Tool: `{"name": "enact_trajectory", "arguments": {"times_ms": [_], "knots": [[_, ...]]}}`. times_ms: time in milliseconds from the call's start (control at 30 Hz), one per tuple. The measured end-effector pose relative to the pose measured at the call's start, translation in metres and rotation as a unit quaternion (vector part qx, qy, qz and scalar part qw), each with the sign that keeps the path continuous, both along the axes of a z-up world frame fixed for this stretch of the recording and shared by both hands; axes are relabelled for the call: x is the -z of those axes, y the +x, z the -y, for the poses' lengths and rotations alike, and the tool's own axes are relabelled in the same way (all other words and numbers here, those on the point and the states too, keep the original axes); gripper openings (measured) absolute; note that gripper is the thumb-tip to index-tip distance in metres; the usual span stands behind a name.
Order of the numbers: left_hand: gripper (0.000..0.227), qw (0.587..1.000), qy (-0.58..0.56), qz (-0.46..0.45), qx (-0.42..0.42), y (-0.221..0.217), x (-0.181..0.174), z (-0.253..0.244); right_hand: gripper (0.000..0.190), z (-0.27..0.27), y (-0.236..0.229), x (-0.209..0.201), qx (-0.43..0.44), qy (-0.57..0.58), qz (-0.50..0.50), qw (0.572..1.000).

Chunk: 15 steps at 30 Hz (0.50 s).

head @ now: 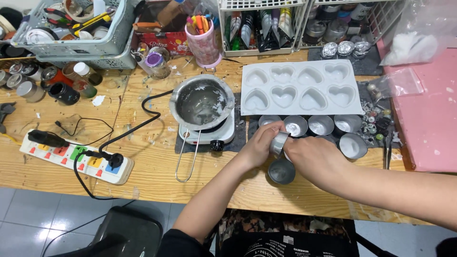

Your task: Scooping wax flakes from a bowl into small metal tins using a spoon.

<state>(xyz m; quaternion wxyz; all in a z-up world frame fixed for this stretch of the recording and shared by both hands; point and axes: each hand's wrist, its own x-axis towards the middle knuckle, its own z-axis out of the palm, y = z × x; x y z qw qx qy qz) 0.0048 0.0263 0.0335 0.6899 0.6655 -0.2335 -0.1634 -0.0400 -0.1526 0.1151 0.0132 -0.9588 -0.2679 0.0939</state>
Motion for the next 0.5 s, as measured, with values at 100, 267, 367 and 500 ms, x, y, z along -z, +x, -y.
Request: {"name": "enact_trajectory", "arguments": {"times_ms": [100, 267, 367, 500], "knots": [[0.046, 0.998, -0.005, 0.063, -0.013, -0.002, -0.009, -0.005, 0.020, -0.005, 0.001, -0.015, 0.003, 0.007, -0.029, 1.000], [0.058, 0.993, -0.029, 0.115, -0.021, -0.003, -0.008, -0.006, 0.028, -0.007, 0.008, -0.025, 0.001, 0.036, -0.065, 0.997], [0.065, 0.989, -0.006, 0.145, -0.029, -0.004, -0.013, -0.006, 0.021, 0.000, 0.013, -0.016, 0.014, 0.074, -0.095, 0.993], [0.073, 0.981, 0.037, 0.184, -0.042, -0.006, -0.024, -0.006, 0.014, 0.001, 0.019, -0.013, 0.045, 0.138, -0.160, 0.976]]}}
